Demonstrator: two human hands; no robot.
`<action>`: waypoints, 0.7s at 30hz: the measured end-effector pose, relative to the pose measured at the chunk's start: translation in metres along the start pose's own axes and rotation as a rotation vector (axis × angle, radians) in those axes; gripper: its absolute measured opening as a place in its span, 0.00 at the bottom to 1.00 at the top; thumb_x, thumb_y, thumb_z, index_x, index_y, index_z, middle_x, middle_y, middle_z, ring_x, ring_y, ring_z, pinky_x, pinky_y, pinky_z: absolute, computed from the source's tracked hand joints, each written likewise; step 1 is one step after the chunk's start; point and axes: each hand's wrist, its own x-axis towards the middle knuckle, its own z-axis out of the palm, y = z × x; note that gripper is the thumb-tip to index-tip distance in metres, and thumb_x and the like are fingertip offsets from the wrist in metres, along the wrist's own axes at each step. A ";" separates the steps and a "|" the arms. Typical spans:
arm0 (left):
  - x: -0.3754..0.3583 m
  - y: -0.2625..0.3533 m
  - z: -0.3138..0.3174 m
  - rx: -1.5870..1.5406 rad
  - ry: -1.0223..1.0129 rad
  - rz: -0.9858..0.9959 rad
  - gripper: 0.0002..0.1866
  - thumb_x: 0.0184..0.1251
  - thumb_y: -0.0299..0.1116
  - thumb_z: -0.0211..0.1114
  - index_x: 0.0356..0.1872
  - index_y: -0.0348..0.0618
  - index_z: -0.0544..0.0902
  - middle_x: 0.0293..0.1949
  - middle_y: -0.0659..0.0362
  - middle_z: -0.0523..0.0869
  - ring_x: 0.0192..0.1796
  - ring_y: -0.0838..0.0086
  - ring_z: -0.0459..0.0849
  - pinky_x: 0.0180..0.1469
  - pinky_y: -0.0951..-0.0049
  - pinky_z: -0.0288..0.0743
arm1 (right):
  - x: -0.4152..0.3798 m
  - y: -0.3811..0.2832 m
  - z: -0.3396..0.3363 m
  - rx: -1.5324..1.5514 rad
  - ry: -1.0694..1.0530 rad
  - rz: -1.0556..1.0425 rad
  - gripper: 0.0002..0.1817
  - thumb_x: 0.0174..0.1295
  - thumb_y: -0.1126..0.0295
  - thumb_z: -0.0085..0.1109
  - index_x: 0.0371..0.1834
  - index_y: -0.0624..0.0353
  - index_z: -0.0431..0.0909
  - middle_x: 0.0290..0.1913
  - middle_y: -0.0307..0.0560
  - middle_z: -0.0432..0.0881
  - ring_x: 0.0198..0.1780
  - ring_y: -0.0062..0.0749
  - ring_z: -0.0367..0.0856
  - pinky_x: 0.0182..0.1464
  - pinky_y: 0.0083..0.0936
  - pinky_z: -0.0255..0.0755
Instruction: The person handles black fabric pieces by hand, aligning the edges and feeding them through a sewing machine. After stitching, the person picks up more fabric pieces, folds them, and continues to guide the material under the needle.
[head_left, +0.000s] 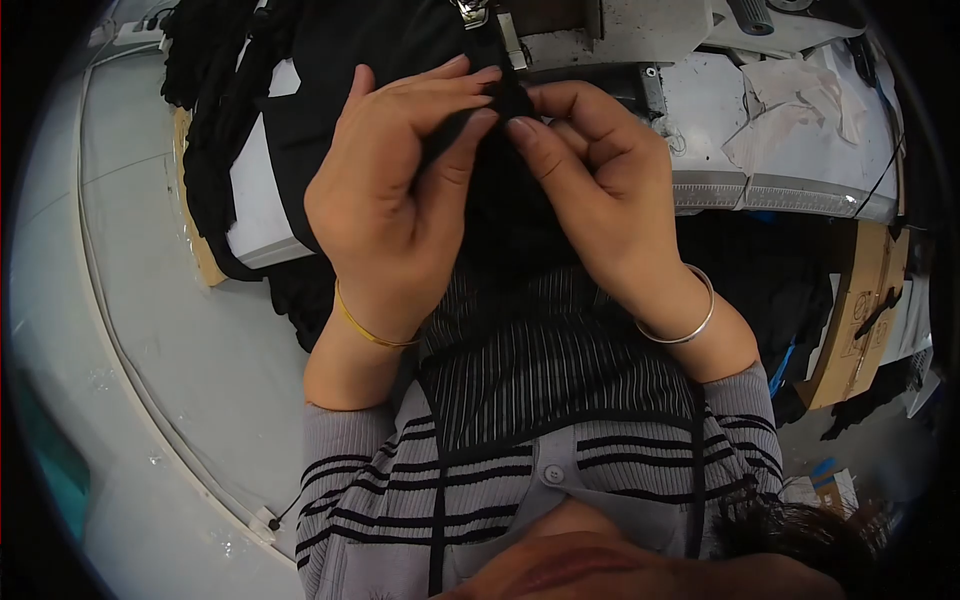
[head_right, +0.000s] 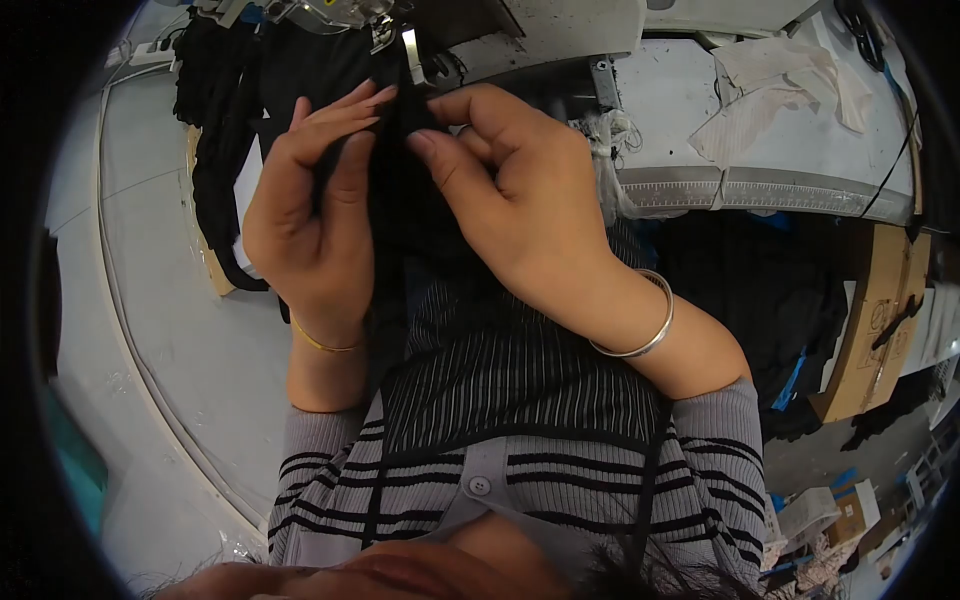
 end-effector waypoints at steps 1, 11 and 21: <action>0.001 -0.003 -0.002 0.000 -0.002 -0.001 0.06 0.65 0.23 0.71 0.42 0.41 0.87 0.45 0.58 0.93 0.56 0.62 0.91 0.75 0.45 0.64 | 0.002 -0.005 -0.003 0.014 -0.005 0.051 0.09 0.68 0.72 0.66 0.47 0.64 0.82 0.20 0.40 0.80 0.21 0.18 0.74 0.25 0.20 0.66; 0.003 0.025 -0.002 0.349 -0.051 0.201 0.06 0.63 0.20 0.73 0.40 0.36 0.88 0.44 0.53 0.93 0.55 0.62 0.90 0.76 0.47 0.61 | -0.001 0.001 0.004 0.112 0.055 -0.022 0.09 0.69 0.73 0.64 0.49 0.63 0.83 0.20 0.36 0.81 0.24 0.11 0.73 0.28 0.16 0.66; 0.004 -0.011 0.001 0.065 0.023 0.070 0.06 0.61 0.23 0.75 0.38 0.43 0.88 0.44 0.61 0.93 0.54 0.66 0.90 0.74 0.44 0.65 | 0.005 -0.010 0.000 0.208 -0.008 0.112 0.10 0.72 0.71 0.63 0.50 0.65 0.84 0.27 0.29 0.79 0.28 0.08 0.67 0.30 0.13 0.61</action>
